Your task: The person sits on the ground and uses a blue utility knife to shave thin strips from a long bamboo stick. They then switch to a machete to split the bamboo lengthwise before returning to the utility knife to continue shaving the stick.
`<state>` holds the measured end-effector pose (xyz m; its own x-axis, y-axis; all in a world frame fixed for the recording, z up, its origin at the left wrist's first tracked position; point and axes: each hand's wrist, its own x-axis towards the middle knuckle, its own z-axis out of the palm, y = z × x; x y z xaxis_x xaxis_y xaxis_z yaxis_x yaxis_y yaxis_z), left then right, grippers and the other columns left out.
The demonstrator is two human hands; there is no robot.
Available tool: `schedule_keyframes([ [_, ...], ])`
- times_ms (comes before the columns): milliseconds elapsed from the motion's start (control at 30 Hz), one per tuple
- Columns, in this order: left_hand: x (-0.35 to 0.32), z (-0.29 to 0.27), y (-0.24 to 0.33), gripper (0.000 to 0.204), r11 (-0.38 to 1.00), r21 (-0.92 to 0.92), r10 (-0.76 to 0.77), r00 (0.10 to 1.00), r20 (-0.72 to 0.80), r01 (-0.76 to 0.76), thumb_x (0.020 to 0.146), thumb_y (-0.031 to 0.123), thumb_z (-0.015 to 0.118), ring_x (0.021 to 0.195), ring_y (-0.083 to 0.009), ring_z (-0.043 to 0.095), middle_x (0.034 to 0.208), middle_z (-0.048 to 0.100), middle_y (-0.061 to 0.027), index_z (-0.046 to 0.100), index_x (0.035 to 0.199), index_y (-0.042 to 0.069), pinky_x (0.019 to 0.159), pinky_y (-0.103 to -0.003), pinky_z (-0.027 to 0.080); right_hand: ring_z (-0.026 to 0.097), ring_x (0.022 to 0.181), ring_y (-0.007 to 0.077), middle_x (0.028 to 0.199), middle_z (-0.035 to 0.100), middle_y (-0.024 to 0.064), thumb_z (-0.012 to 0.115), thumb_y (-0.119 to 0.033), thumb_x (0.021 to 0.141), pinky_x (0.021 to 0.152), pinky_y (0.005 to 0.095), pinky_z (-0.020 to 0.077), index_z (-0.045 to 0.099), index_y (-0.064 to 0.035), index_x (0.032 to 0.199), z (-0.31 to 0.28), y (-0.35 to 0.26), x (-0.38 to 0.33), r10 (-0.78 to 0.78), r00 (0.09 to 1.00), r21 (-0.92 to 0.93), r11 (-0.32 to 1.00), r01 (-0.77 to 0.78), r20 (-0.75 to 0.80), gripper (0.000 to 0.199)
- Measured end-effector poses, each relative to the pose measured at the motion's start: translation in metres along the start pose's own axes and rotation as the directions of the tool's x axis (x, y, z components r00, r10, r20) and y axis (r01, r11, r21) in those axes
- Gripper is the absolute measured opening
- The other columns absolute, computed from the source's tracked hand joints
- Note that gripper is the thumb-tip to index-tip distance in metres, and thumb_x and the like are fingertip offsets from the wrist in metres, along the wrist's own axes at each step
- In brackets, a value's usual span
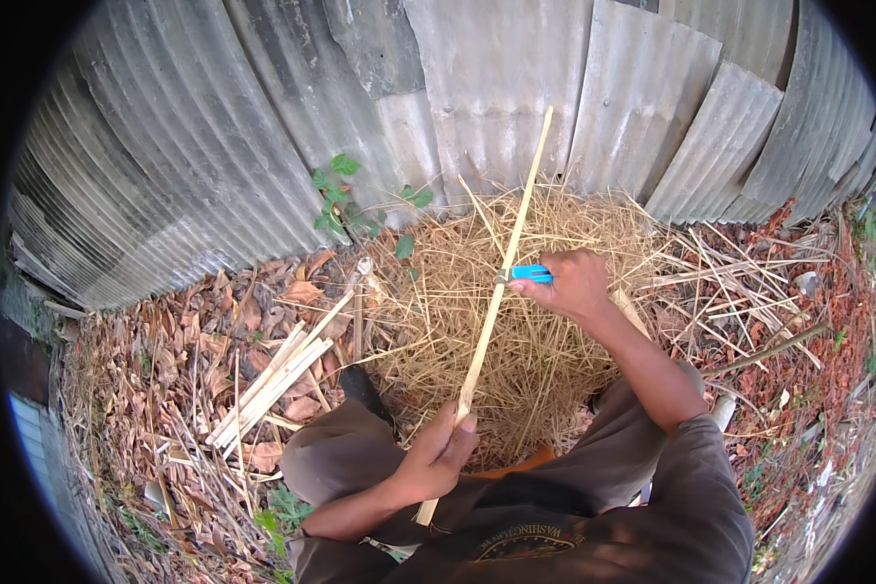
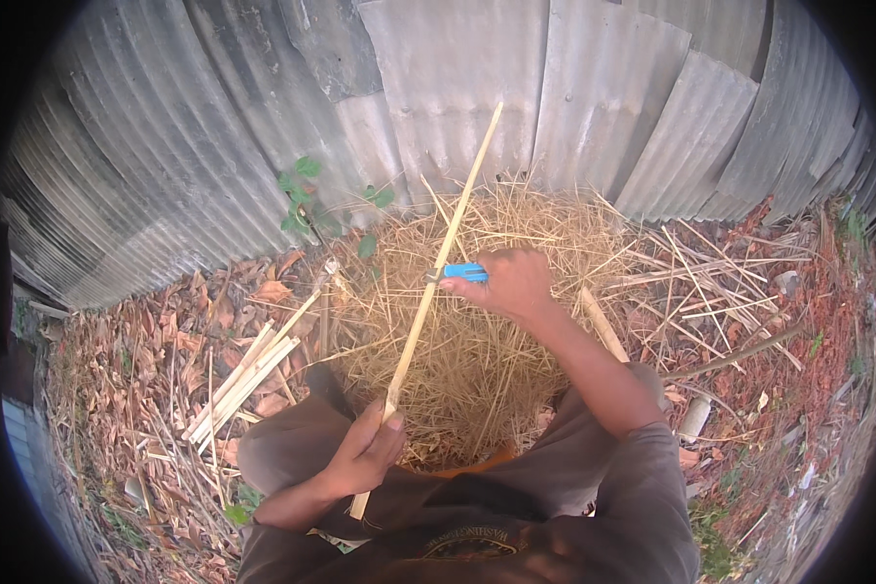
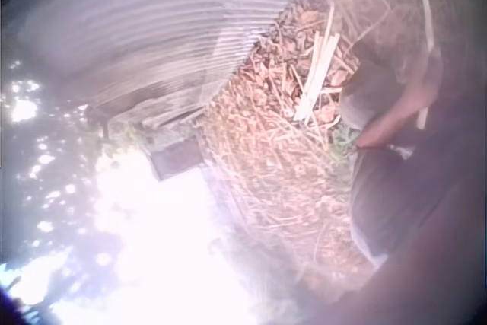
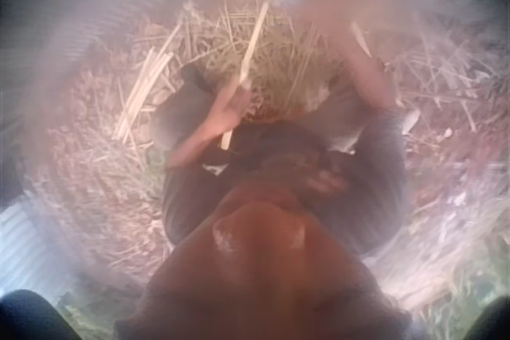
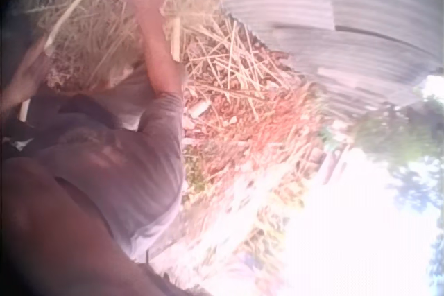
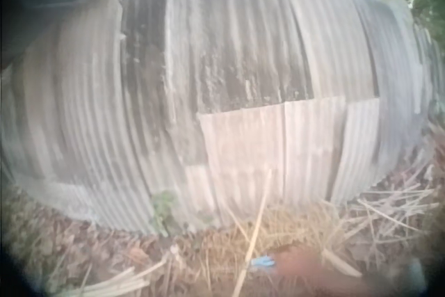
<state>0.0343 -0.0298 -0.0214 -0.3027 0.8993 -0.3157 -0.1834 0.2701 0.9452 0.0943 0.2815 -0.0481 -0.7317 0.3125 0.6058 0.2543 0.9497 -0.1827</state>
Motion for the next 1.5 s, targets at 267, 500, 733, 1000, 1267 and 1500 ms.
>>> schedule_keyframes([
  [267,-0.011,0.004,-0.004,0.013,0.998,0.068,-0.008,1.000,0.013,0.007,0.102,0.016,0.044,0.062,-0.0062,0.033,0.069,0.035,0.0019,0.042,0.095,0.006,0.054,-0.026,0.032,0.041,0.032,0.0153,0.039,0.038,-0.0010,0.036,-0.084,0.080,0.034,0.0340,0.0357,0.042,-0.0172,0.046,0.002,0.011,-0.005,-0.023,0.999,-0.030,0.999,0.022,-0.042,0.076],
  [500,-0.018,0.013,-0.001,0.012,0.986,0.165,0.004,0.994,0.106,-0.021,0.102,0.016,0.043,0.062,-0.0071,0.035,0.070,0.037,0.0011,0.042,0.097,0.005,0.055,-0.027,0.033,0.048,0.038,0.0138,0.039,0.042,-0.0015,0.036,-0.084,0.080,0.038,0.0327,0.0373,0.061,-0.0116,0.055,-0.014,0.077,0.015,0.420,0.906,-0.099,0.905,-0.413,0.053,0.081],
  [733,-0.008,0.004,-0.007,0.014,0.969,0.231,0.073,0.996,0.053,-0.084,0.102,0.016,0.042,0.061,-0.0092,0.038,0.069,0.039,-0.0002,0.043,0.095,0.004,0.055,-0.030,0.035,0.056,0.044,0.0192,0.047,0.052,0.0040,0.049,-0.077,0.080,0.043,0.0347,0.0435,0.068,-0.0077,0.067,-0.020,-0.001,-0.011,0.277,0.919,0.216,0.914,-0.342,0.281,0.073],
  [1000,0.005,0.007,-0.012,0.016,0.981,0.136,0.140,0.990,0.008,-0.140,0.102,0.018,0.042,0.060,-0.0076,0.040,0.070,0.041,-0.0007,0.043,0.095,0.004,0.054,-0.027,0.037,0.052,0.041,0.0216,0.046,0.046,0.0036,0.070,-0.071,0.066,0.041,0.0358,0.0403,0.053,-0.0094,0.057,-0.025,-0.026,-0.013,-0.013,0.999,0.160,0.987,0.005,0.051,0.065],
  [1267,0.027,0.024,-0.016,0.013,0.939,0.228,0.269,0.963,-0.015,-0.258,0.102,0.015,0.040,0.057,-0.0078,0.040,0.066,0.040,-0.0013,0.042,0.096,0.004,0.053,-0.029,0.038,0.044,0.053,0.0045,0.058,0.048,-0.0053,0.077,-0.027,0.082,0.049,0.0233,0.0355,0.066,-0.0028,0.083,-0.011,-0.057,-0.030,0.256,0.876,0.847,0.251,-0.468,0.408,0.027],
  [1500,0.047,0.027,-0.015,0.039,0.622,0.756,0.351,0.935,-0.039,-0.202,0.096,0.025,0.054,0.071,-0.0270,0.059,0.087,0.060,-0.0163,0.042,0.118,-0.005,0.066,-0.035,0.048,0.045,0.053,0.0048,0.060,0.055,-0.0031,0.069,-0.027,0.090,0.049,0.0246,0.0351,0.070,-0.0016,0.085,-0.020,-0.056,-0.023,0.351,0.865,0.793,0.372,-0.481,0.360,0.026],
])
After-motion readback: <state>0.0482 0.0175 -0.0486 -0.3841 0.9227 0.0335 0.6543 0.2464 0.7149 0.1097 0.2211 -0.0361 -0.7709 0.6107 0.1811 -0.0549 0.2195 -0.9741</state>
